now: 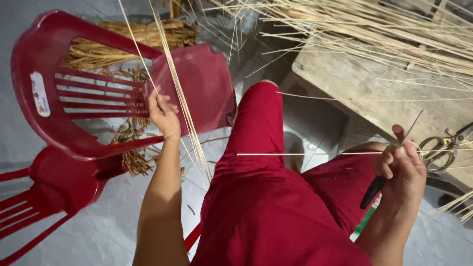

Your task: The person sits on the floor and uses a knife to scrape and split thin bamboo strips. They repeatedly pull strips from a bundle, scrape them to remove fibers, and split them into thinner strands. The person also uses a blowtorch to heat the end of a strip.

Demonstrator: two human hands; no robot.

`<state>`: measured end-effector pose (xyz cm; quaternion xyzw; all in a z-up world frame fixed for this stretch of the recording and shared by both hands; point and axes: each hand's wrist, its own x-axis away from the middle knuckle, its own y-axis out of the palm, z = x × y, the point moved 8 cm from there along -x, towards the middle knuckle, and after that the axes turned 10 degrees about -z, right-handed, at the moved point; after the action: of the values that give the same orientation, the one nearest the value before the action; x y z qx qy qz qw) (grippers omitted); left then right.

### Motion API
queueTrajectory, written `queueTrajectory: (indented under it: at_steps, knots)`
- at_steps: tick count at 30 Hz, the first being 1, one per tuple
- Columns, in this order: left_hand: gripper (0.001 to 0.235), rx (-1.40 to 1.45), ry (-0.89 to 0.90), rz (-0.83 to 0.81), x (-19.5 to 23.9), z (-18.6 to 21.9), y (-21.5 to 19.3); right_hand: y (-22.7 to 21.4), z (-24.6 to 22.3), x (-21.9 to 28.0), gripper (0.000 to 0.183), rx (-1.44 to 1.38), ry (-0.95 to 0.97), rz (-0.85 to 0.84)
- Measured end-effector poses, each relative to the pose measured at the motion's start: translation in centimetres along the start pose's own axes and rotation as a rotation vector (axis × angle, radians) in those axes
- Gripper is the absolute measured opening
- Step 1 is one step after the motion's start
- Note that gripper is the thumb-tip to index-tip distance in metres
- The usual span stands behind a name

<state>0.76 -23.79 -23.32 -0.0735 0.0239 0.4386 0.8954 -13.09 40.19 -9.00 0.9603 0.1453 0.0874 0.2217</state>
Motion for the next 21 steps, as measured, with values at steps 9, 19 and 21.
queueTrajectory:
  at_steps: [9,19,21]
  knots:
    - [0.029,0.015,0.072,0.030,-0.1,8.2,-0.6,1.3,1.4,-0.3,0.045,-0.017,0.048,0.028]
    - [0.025,-0.226,-0.360,-0.030,-0.6,-6.4,-0.6,2.4,2.1,-0.4,0.044,0.021,0.085,0.006]
    - [0.039,-0.456,-0.319,-0.135,-0.9,-7.9,0.5,2.7,2.3,-0.5,0.045,0.000,0.084,-0.014]
